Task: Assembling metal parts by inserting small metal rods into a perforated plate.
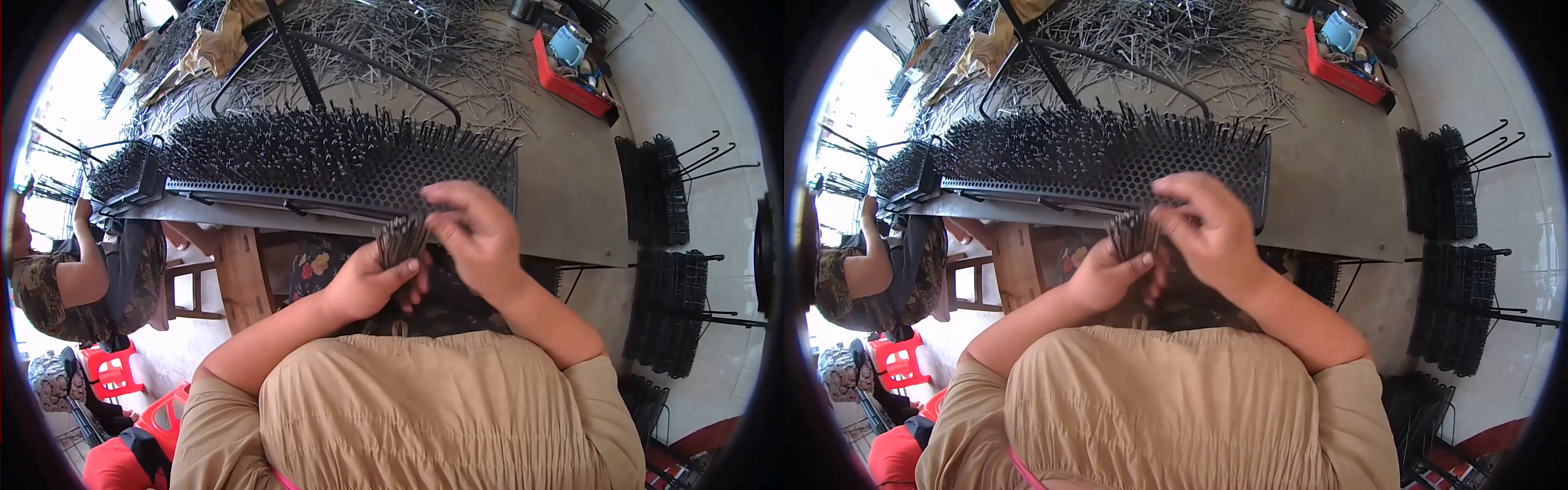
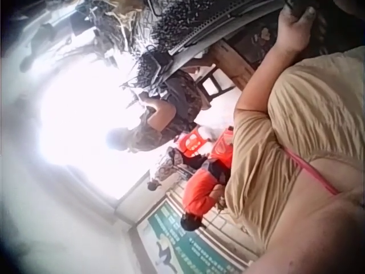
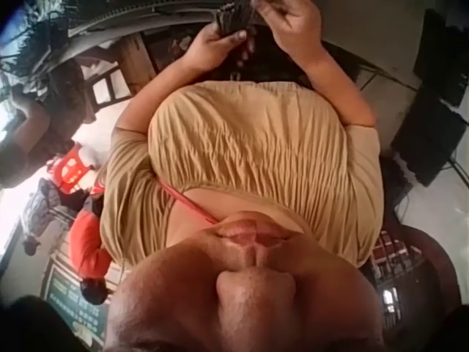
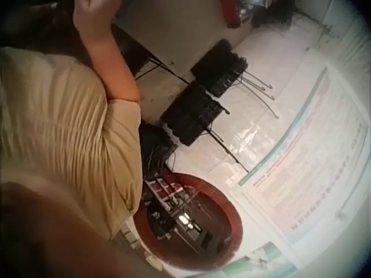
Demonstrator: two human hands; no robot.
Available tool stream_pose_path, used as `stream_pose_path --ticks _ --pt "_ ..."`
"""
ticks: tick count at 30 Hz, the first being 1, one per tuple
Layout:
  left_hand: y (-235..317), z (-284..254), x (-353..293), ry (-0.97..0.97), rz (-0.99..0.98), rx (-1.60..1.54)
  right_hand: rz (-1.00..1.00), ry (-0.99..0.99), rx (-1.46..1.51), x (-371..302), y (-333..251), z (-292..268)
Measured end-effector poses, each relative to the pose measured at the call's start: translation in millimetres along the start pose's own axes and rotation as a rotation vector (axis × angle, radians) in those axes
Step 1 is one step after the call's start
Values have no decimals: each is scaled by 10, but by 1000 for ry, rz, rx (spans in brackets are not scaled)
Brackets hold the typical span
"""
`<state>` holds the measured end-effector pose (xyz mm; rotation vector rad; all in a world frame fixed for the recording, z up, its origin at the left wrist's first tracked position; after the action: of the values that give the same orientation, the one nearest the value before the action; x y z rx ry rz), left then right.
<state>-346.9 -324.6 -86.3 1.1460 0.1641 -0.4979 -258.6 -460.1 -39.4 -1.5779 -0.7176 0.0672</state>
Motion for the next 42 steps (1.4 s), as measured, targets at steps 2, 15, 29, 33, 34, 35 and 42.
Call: stream_pose_path --ticks 2,15,29,33,34,35,42 --pt "47 -24 66 54 72 17 251 74 65 35 97 -52" --pt "153 -135 41 216 102 -6 446 -91 64 183 175 78" --pt "208 -249 -29 246 64 26 458 -26 121 501 147 -33" --pt "193 -262 -19 222 82 -29 492 -194 78 480 156 19" --pt "200 -256 -20 224 83 -21 492 -195 78 476 173 21" --pt "205 -253 -20 227 83 -14 461 -172 88 480 175 14" --pt "157 -297 2 232 86 -41 366 86 180 741 143 -210"
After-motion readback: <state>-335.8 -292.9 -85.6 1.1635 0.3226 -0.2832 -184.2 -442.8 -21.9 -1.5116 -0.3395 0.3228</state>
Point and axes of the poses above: each hand's wrist, its own x-axis towards the middle knuckle, its own z-axis out of the palm, y = z × x, the point moved 4 cm from there along x, towards the middle knuckle, and after that the axes turned 1 degree about x, right-handed, at the moved point
